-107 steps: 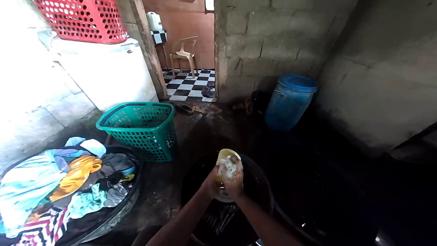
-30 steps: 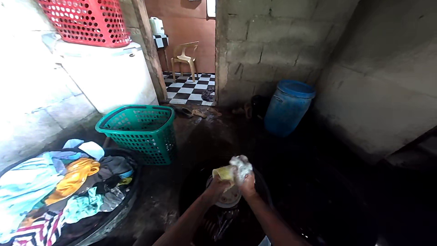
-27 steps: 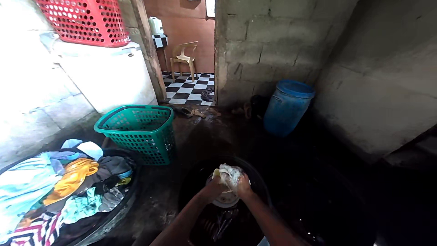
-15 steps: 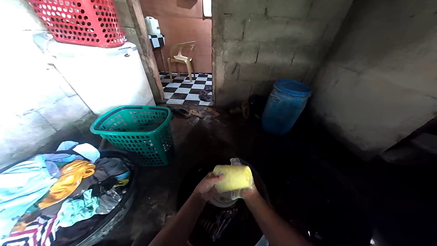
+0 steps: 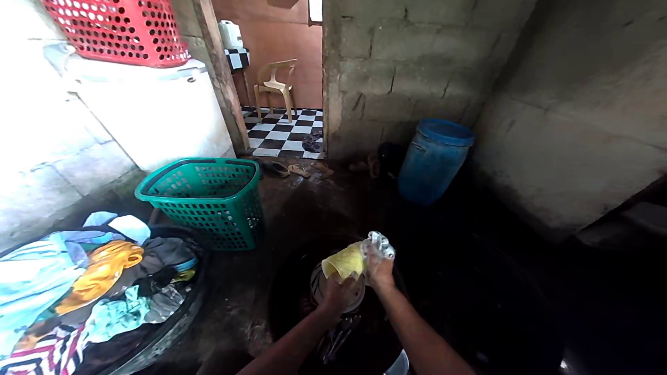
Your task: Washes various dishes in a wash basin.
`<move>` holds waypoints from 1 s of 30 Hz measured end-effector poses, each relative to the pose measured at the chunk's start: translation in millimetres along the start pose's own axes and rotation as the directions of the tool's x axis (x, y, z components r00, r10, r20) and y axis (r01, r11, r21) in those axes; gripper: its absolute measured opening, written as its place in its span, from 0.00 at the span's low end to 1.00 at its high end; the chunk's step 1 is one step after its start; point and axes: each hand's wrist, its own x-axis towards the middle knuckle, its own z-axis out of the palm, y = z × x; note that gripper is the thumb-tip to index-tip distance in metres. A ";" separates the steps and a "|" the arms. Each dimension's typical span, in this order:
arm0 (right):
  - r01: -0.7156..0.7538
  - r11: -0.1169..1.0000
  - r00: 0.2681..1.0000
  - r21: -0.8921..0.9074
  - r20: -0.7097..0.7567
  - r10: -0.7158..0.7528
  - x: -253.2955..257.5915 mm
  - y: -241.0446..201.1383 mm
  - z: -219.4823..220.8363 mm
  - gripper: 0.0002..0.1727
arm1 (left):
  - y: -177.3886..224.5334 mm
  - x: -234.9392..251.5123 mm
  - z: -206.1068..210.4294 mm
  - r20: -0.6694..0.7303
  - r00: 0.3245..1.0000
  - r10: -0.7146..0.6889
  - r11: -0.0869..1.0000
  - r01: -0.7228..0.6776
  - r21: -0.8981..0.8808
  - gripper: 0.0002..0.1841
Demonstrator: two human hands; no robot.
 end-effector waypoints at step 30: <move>-0.688 0.601 0.718 0.407 0.505 0.480 -19.3 12.2 -18.8 0.24 | -27.0 45.4 -33.6 -0.224 0.942 -0.248 0.925 0.163 -0.342 0.23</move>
